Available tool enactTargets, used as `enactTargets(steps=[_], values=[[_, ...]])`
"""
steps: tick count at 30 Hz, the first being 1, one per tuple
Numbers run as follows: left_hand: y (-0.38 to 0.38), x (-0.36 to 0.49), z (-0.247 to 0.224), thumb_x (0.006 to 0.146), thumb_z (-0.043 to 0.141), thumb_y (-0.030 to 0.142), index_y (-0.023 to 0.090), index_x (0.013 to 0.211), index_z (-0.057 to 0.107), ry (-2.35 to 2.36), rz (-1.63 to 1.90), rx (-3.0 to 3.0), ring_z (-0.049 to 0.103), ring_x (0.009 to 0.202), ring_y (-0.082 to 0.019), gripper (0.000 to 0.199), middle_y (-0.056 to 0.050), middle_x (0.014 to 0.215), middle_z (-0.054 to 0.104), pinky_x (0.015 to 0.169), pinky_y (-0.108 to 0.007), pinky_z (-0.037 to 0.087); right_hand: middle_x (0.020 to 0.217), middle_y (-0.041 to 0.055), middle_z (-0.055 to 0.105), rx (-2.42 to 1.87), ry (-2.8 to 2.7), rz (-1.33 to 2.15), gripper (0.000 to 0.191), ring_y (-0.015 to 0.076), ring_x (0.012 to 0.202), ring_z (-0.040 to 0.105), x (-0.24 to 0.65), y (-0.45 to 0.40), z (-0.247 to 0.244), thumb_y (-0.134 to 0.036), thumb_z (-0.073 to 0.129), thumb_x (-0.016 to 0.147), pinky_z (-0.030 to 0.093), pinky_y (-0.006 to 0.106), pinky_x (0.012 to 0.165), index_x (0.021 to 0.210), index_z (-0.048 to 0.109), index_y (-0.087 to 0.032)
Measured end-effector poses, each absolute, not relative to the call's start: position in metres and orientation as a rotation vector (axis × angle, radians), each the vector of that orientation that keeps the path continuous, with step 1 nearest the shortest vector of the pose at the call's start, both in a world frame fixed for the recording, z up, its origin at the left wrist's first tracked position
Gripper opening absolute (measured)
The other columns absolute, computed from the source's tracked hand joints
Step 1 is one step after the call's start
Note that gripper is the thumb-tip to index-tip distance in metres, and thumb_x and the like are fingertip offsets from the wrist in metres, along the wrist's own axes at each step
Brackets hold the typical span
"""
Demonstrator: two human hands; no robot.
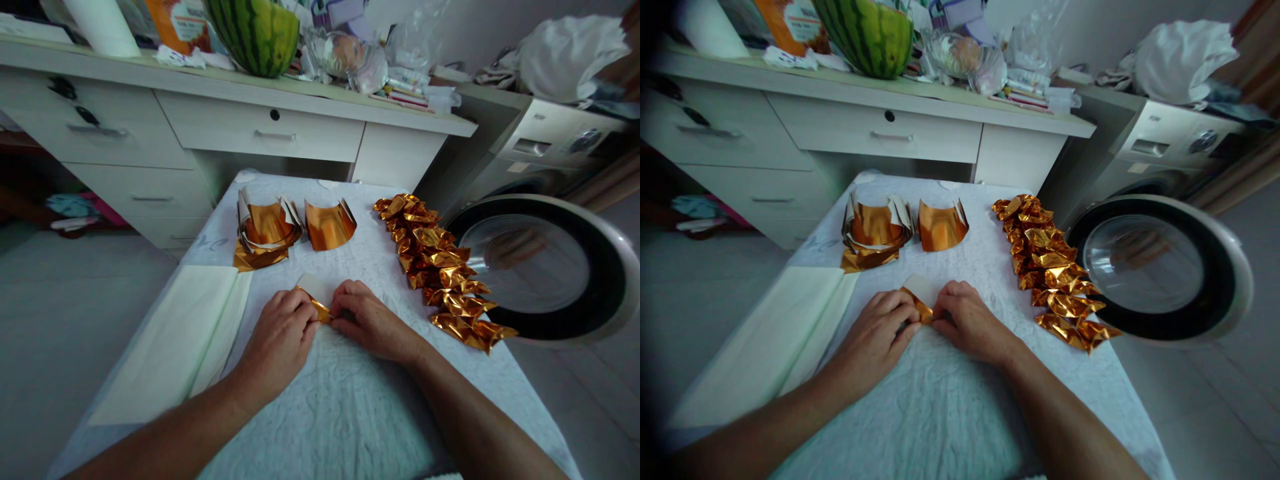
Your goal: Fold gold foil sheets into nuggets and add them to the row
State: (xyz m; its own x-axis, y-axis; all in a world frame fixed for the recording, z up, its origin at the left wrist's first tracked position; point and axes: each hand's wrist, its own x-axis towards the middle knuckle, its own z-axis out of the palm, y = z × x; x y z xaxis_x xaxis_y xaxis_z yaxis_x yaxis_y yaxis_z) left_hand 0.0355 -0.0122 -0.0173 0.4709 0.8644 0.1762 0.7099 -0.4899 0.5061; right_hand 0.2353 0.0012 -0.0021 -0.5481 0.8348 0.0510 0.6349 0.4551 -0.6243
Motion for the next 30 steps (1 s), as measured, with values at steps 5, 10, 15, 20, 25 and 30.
enactTargets(steps=[5,10,15,20,25,30], values=[[-0.013,0.036,-0.018,0.089,0.052,0.012,0.017,0.081,0.057,1.329,0.621,2.344,0.048,0.093,-0.023,0.011,-0.005,0.094,0.054,0.085,-0.042,0.044,0.093,0.0041,0.058,-1.314,-2.317,0.753,0.004,0.0182,0.093,0.05,0.235,0.002,-0.006,-0.014,0.065,0.084,0.038,0.033,0.086,0.082,0.063,-0.017],[-0.013,0.037,-0.022,0.091,0.049,0.013,0.018,0.083,0.057,1.329,0.643,2.366,0.048,0.094,-0.023,0.012,-0.005,0.095,0.053,0.086,-0.043,0.045,0.092,0.0045,0.057,-1.367,-2.29,0.733,0.007,0.0185,0.092,0.049,0.233,0.002,-0.006,-0.016,0.063,0.086,0.038,0.034,0.084,0.079,0.063,-0.017],[-0.013,0.038,-0.024,0.091,0.05,0.014,0.018,0.085,0.058,1.365,0.651,2.396,0.048,0.094,-0.023,0.011,-0.006,0.095,0.054,0.086,-0.044,0.046,0.089,0.005,0.056,-1.446,-2.278,0.697,0.009,0.0187,0.089,0.048,0.227,0.001,-0.005,-0.015,0.061,0.085,0.038,0.035,0.084,0.076,0.063,-0.016],[-0.011,0.039,-0.024,0.088,0.053,0.013,0.017,0.084,0.058,1.402,0.65,2.411,0.048,0.095,-0.025,0.008,-0.007,0.096,0.054,0.086,-0.045,0.047,0.087,0.0052,0.053,-1.545,-2.254,0.644,0.009,0.0191,0.087,0.047,0.221,-0.001,-0.007,-0.015,0.061,0.082,0.038,0.035,0.082,0.073,0.063,-0.016],[-0.011,0.04,-0.023,0.087,0.054,0.012,0.017,0.083,0.058,1.419,0.633,2.429,0.048,0.094,-0.024,0.008,-0.007,0.095,0.054,0.085,-0.044,0.048,0.088,0.0055,0.052,-1.603,-2.209,0.633,0.011,0.0194,0.088,0.046,0.219,-0.002,-0.006,-0.016,0.062,0.082,0.037,0.035,0.083,0.071,0.062,-0.016],[-0.011,0.04,-0.024,0.087,0.052,0.012,0.017,0.082,0.057,1.427,0.624,2.443,0.047,0.094,-0.025,0.009,-0.007,0.094,0.054,0.084,-0.044,0.047,0.087,0.0055,0.053,-1.64,-2.183,0.632,0.013,0.0193,0.087,0.046,0.218,-0.002,-0.006,-0.018,0.062,0.083,0.037,0.035,0.081,0.07,0.061,-0.016]])
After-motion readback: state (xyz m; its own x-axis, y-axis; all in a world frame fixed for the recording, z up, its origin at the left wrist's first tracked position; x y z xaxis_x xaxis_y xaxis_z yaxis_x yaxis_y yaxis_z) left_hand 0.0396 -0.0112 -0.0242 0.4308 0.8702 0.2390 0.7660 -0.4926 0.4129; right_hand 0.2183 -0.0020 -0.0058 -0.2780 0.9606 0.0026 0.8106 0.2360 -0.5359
